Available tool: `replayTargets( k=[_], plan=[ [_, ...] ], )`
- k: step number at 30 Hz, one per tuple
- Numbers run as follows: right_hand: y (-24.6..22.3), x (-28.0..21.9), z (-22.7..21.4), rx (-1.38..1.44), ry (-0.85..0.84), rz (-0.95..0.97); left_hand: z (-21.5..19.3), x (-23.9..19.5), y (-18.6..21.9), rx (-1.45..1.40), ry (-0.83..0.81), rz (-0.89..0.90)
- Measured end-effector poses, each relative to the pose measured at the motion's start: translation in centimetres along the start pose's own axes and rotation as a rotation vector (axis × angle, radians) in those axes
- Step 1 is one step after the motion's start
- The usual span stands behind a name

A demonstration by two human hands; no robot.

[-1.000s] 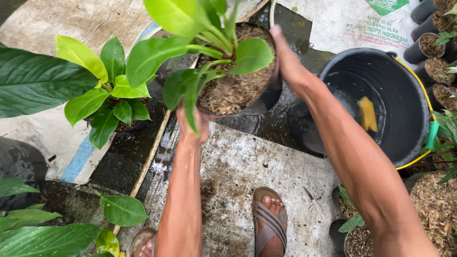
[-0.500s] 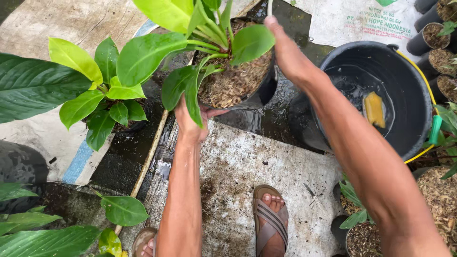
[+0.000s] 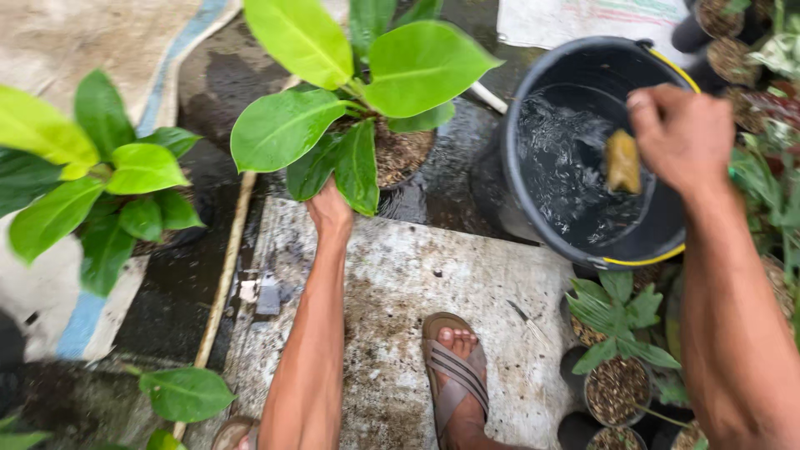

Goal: The person cleans the leaves of a potted plant using a sponge and water. They dip the sponge into a bucket of water, then wipe each leaf individually, repeating the process for multiple leaves on the plant.

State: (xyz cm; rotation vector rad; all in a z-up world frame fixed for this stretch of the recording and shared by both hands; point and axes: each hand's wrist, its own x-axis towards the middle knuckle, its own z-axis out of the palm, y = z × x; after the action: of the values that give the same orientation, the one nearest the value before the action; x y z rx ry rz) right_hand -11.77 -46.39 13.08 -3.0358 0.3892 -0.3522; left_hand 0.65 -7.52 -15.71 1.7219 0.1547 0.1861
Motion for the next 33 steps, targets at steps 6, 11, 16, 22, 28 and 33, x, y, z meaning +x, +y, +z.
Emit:
replayTargets(
  k=[6,11,16,22,28,33],
  plan=[
    [4.9,-1.5,3.4,-0.219,-0.396,0.119,4.4,-0.1,-1.9,0.312,0.013,0.067],
    [6.2,-1.2,8.8,-0.304,-0.647,0.251,6.6,-1.0,-1.8,0.323,0.002,-0.011],
    [5.5,-0.2,11.4,-0.418,-0.815,0.054,6.1,-1.5,-1.3,0.424,-0.023,0.142],
    [-3.3,-0.7,-0.2,-0.194,-0.542,0.056,4.7,-0.6,0.2,0.371,-0.079,0.033],
    [-15.3,-8.9,-3.4,0.422,-0.06,-0.262,-0.2,0.4,1.3,0.006,-0.165,-0.254],
    [-17.5,-7.8,0.4,0.621,0.323,-0.139,-5.3,1.7,4.3,0.199,-0.144,0.001]
  ],
)
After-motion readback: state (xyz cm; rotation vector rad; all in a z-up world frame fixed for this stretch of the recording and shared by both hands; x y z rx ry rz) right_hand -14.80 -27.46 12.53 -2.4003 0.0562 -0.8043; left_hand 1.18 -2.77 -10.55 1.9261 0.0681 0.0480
